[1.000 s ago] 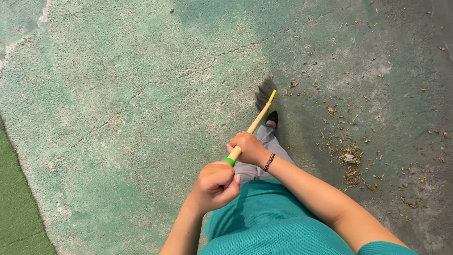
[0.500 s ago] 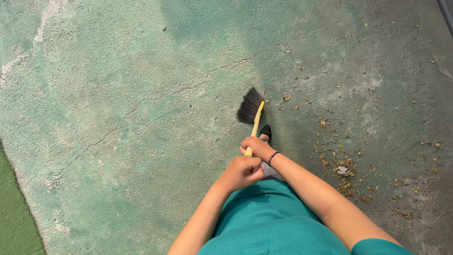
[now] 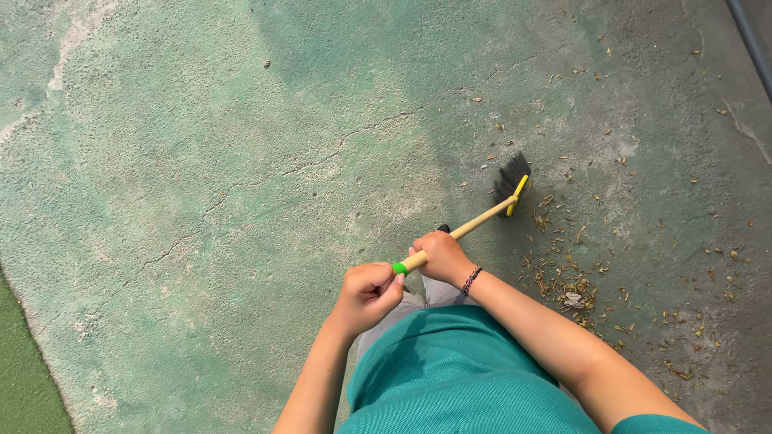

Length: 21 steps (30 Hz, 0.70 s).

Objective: The person sweeps a concrete floor using a broom with a wooden handle and black bristles. They gather scattered dry leaves and debris into a pile while moving around a patio area that includes a planter, a green mat, and a wooden bench.

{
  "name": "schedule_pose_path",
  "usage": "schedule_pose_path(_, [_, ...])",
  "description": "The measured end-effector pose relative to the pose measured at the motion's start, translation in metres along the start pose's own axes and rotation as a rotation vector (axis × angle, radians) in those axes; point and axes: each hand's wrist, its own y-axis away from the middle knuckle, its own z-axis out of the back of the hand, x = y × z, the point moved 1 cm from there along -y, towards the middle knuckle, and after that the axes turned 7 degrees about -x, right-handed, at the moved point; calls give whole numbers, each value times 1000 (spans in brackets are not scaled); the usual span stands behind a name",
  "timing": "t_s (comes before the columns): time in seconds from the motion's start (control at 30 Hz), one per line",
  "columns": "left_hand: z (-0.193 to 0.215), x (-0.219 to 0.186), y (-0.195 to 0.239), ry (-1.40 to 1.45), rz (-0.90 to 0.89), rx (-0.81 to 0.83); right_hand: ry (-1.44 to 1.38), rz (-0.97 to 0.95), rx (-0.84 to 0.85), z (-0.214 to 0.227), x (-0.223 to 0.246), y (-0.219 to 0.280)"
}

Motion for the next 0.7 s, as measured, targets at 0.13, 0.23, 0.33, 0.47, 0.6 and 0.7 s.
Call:
schedule_pose_path(0.13, [13, -58, -5, -5, -181, -14, -125, 114, 16, 7, 41, -23])
schedule_pose_path(0.23, [1, -68, -11, -132, -273, 53, -232, 171, 89, 4, 37, -35])
schedule_pose_path(0.33, [-35, -37, -24, -222, -194, 144, -304, 64, 177, -10, 4, -37])
schedule_pose_path(0.47, [-78, 22, -22, -67, 21, 298, -316, -57, 215, -21, -56, -7])
schedule_pose_path(0.6, [-93, 69, -10, 165, 341, 363, -188, -160, 149, -18, -98, 26])
schedule_pose_path(0.7, [-99, 86, -12, 242, 338, 390, -172, -165, 175, -9, -113, 36])
